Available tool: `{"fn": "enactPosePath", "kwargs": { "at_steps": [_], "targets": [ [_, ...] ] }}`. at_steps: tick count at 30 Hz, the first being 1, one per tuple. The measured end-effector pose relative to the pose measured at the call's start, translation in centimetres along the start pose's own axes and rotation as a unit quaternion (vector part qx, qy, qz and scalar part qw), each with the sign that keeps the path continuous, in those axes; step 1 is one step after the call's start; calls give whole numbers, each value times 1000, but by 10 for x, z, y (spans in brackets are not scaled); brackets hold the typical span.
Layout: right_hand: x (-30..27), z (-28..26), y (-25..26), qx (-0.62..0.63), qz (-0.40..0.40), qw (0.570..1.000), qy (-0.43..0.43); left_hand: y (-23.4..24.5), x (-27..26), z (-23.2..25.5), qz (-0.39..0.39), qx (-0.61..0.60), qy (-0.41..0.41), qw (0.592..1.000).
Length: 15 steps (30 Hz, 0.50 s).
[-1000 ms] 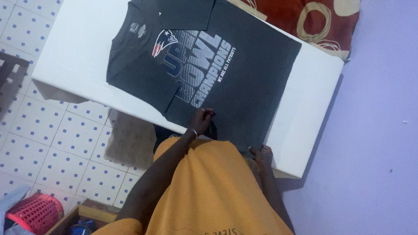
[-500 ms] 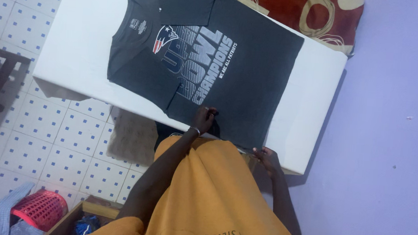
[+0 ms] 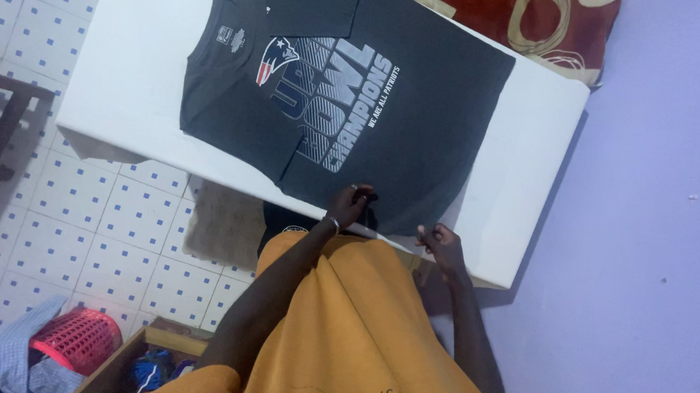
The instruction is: The person folds a black t-shirt on a white table by first smoothing the fabric, folding it in half lengthwise, and then folding it into a compact rectangular shape.
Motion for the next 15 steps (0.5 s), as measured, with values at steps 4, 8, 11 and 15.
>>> {"fn": "enactPosePath", "kwargs": {
  "at_steps": [4, 8, 11, 15],
  "targets": [
    [19, -22, -23, -23, -8, 999, 36, -5, 9, -10, -25, -102, -31, 994],
    [45, -25, -53, -6, -20, 999, 46, -3, 13, -25, -24, -199, 39, 979],
    [65, -28, -73, -4, -8, 997, 83, 3, 15, -32, -14, -251, 78, 965],
    [97, -22, -107, 58, -32, 994, 87, 4, 16, -22, -29, -310, 37, 949]
  ]
}}
Point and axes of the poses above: each hand's wrist, its own x-axis towards the middle knuckle, its own y-axis out of the back of the hand, z = x × y, the point moved 10 cm from there along x, towards the middle knuckle, and after that the axes turned 9 degrees about y, right-handed, at the moved point
